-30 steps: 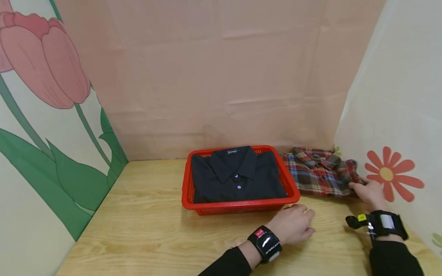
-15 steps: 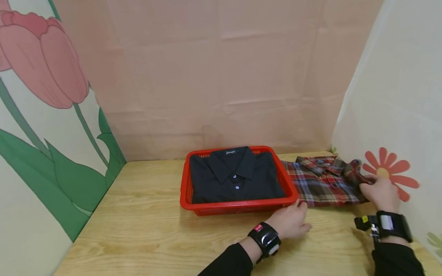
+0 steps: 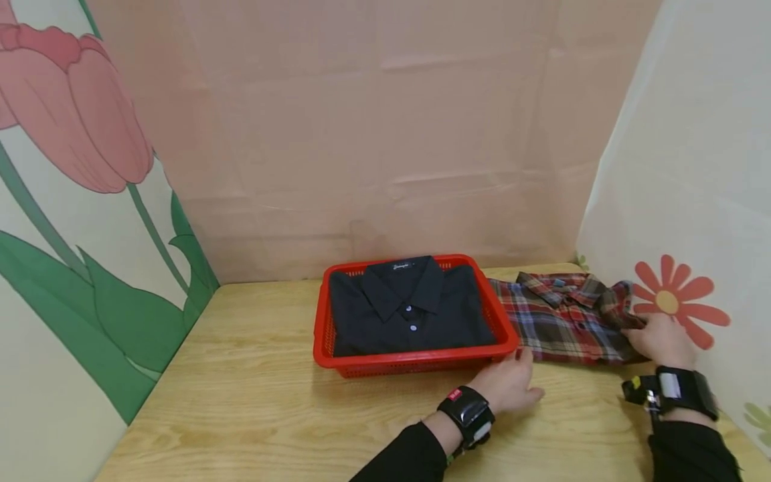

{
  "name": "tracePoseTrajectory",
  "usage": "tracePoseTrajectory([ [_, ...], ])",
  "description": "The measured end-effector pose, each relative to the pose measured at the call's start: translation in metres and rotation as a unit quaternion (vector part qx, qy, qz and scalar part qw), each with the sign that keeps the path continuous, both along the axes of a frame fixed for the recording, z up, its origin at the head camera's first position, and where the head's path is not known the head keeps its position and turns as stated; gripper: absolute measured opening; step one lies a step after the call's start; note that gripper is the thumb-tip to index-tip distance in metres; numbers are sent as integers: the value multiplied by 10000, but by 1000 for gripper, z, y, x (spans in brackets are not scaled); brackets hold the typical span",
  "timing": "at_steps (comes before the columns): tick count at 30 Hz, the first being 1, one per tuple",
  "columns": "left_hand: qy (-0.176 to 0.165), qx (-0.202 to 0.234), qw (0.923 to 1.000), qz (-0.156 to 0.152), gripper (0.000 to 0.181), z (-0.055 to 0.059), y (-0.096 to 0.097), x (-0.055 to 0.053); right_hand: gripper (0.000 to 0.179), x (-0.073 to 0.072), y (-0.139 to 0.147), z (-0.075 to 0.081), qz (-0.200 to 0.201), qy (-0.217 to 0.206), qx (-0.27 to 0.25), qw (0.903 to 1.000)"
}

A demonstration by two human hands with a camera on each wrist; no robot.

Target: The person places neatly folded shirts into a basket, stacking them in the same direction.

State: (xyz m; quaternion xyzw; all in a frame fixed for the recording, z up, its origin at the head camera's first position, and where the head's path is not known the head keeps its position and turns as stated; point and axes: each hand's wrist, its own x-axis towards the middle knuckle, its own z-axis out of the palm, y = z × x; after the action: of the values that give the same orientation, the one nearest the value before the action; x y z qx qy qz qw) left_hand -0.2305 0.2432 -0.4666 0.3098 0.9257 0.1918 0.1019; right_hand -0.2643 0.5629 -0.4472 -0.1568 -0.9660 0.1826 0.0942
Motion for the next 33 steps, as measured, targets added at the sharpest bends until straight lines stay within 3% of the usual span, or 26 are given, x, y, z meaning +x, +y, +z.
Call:
tracePoseTrajectory([
  [9,-33,96,9992,398,83,-1,5,2,27,2,0,9,27,-180,-149,9997],
  [19,-301,-78,9976,619,70,-5,12,1,54,5,-6,15,258,-454,-161,9985],
  [25,-215,48,9975,673,68,-3,10,2,61,5,-5,17,377,-496,-140,9980],
  [28,-96,90,9977,660,66,-3,8,2,55,5,-4,16,436,-448,-98,9980],
  [33,-70,4,9986,515,57,-3,7,0,25,6,-1,16,240,-392,-192,9988],
])
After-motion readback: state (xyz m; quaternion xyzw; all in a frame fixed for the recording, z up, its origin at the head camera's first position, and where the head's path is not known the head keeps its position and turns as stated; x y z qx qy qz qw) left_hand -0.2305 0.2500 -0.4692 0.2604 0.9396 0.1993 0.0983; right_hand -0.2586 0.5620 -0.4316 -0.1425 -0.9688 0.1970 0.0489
